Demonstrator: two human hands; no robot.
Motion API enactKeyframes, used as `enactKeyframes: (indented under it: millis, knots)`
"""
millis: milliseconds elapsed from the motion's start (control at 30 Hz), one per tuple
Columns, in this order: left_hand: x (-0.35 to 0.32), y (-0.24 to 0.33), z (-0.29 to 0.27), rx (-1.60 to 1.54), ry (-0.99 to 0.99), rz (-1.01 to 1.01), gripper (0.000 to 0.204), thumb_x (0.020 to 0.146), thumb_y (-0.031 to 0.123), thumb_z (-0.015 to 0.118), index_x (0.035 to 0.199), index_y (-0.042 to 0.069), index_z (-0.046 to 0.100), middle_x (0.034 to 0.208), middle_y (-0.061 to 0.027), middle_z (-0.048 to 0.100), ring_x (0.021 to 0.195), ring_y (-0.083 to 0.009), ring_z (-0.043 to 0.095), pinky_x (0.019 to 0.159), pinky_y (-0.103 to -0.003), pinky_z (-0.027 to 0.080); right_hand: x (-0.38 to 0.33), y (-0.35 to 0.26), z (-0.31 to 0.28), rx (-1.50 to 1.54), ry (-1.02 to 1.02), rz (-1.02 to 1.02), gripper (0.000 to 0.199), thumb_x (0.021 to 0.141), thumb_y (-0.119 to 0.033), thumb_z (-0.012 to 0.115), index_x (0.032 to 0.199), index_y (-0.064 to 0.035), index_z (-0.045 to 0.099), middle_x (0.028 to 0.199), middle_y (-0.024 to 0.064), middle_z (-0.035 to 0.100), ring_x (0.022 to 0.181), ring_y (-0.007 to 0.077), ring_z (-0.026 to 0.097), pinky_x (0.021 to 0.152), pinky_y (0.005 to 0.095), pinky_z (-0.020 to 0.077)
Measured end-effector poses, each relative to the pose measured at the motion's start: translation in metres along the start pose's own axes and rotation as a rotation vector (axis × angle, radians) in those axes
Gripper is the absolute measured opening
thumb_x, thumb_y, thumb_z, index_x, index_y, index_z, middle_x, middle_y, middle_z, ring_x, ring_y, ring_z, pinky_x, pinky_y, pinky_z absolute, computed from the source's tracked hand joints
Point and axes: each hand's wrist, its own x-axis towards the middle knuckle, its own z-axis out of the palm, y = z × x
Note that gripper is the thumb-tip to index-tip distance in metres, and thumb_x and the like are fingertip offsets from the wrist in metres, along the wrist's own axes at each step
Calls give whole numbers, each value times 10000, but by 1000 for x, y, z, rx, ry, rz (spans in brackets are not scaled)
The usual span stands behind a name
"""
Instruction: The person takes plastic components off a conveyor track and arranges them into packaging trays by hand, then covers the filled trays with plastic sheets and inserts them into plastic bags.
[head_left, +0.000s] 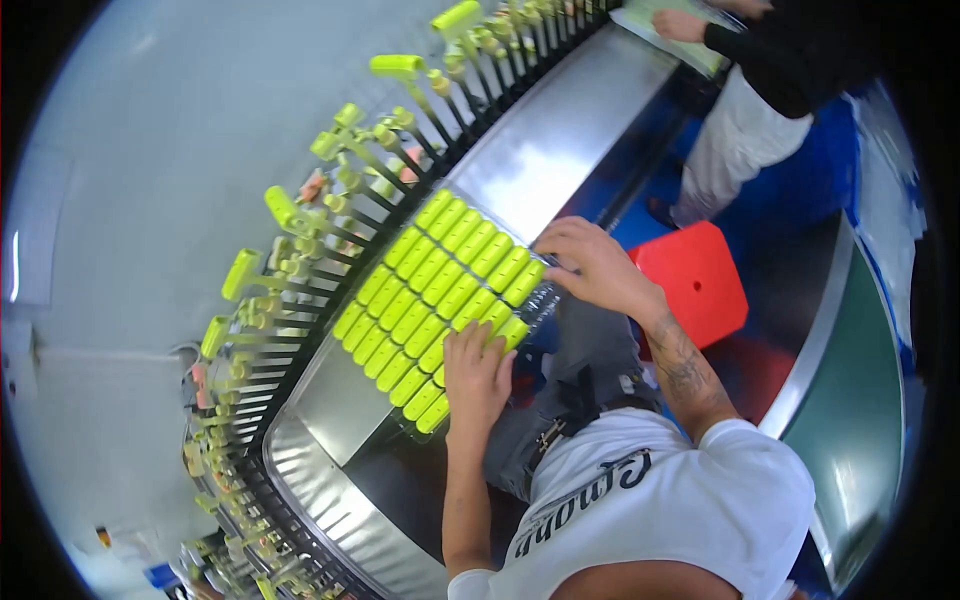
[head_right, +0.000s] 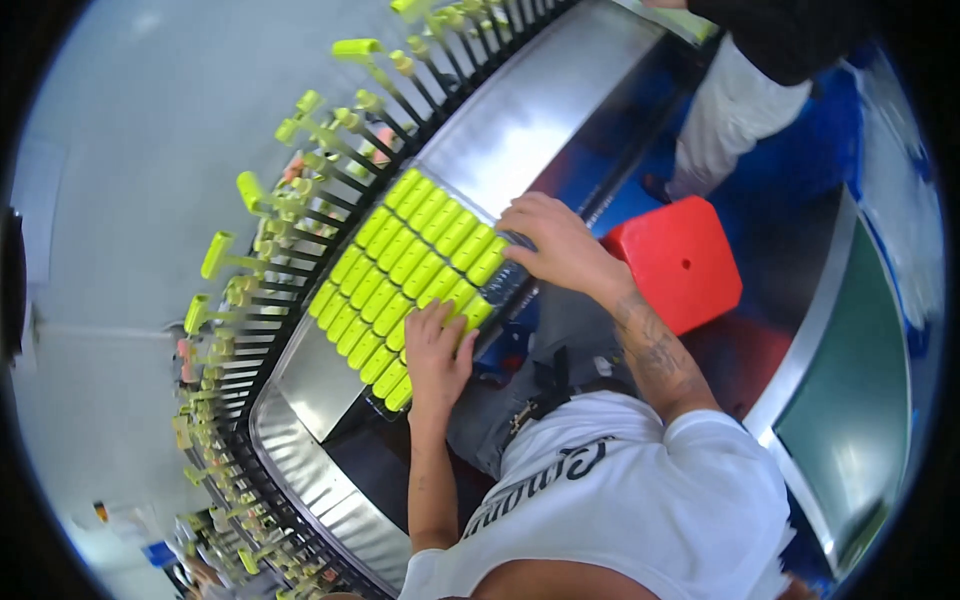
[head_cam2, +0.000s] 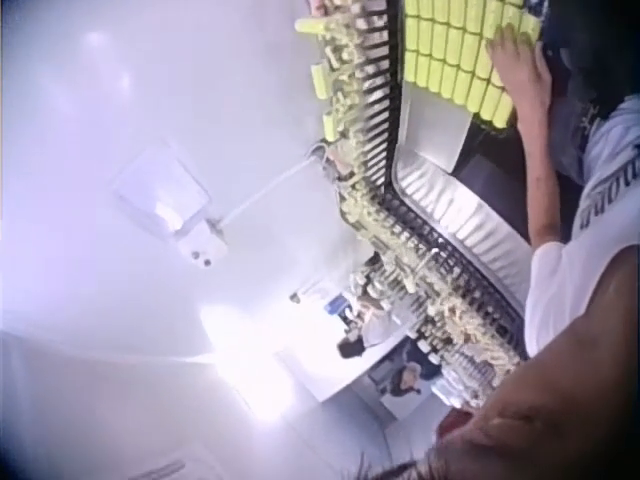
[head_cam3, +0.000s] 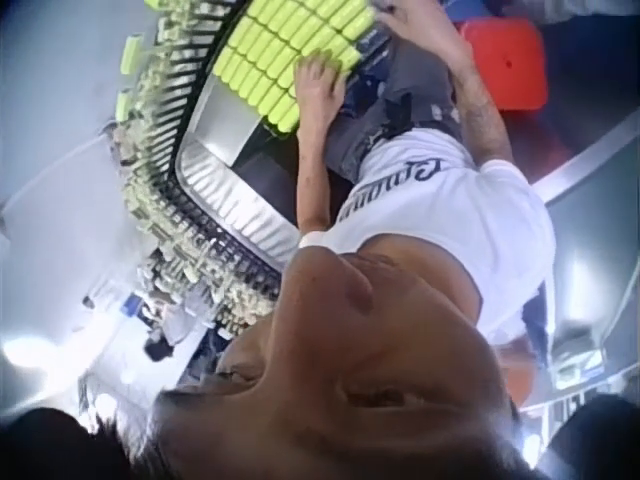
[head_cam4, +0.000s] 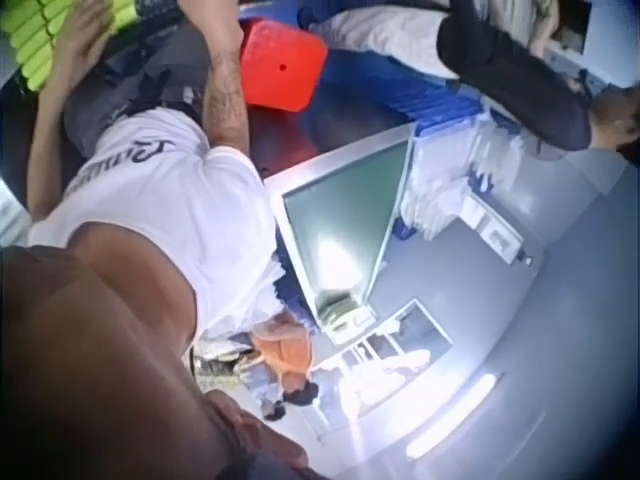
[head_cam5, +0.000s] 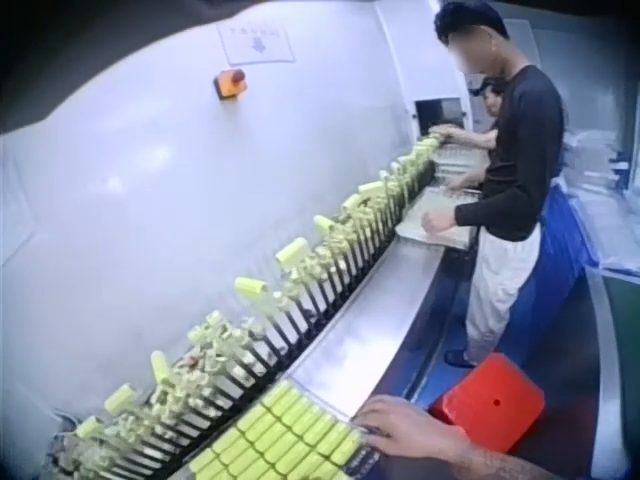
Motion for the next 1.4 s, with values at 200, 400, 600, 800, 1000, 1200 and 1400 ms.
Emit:
enactKeyframes:
  millis: [200,400,600,800,1000,1200,1400]
  knots:
    - [1,-47,-56,183,424,-140,145,807,42,790,927,51,710,1061,-136,718,983,-352,668,841,-454,536,-9,-25,-11,-1,27,11,295,828,-118,760,1103,-26,705,1175,160,674,1202,354,590,1040,447,473]
    - [81,-101,-183,251,629,-515,237,922,205,740,1060,13,737,851,-161,734,802,-326,718,746,-416,555,-25,-37,-21,-15,47,104,298,836,-114,764,1110,-13,706,1160,171,686,1190,357,600,1040,456,481]
    - [121,-179,-203,758,58,-525,388,876,284,715,1144,2,711,995,-276,712,968,-475,673,834,-540,531,-31,-28,-18,33,116,58,272,847,-117,748,1100,-24,709,1137,162,689,1143,348,619,1015,440,490]
    - [97,-243,-272,184,-183,-533,439,832,172,760,1198,-52,674,996,-179,738,903,-247,691,835,-379,540,-46,8,-38,-41,112,126,262,837,-167,760,1058,-33,716,1087,141,714,1081,358,645,942,455,503]
    - [53,-255,-305,-37,-42,-671,371,907,14,698,1264,-74,648,1139,-111,721,1000,-174,661,892,-317,514,-38,36,-42,23,129,189,258,878,-192,744,1092,-51,712,1087,140,696,1093,341,634,964,451,489]
    - [34,-255,-331,-58,18,-783,399,955,82,710,1327,-46,641,1151,-77,715,1030,-150,636,870,-283,499,-48,57,-43,40,145,268,292,894,-222,750,1129,-53,715,1110,130,706,1106,325,637,976,444,486]
    - [-22,-263,-373,-48,-23,-843,394,1023,235,648,1291,-53,629,1154,-90,684,1022,-184,622,908,-337,490,-55,70,-53,14,174,323,274,897,-192,698,1123,-39,719,1091,144,707,1098,332,641,994,447,490]
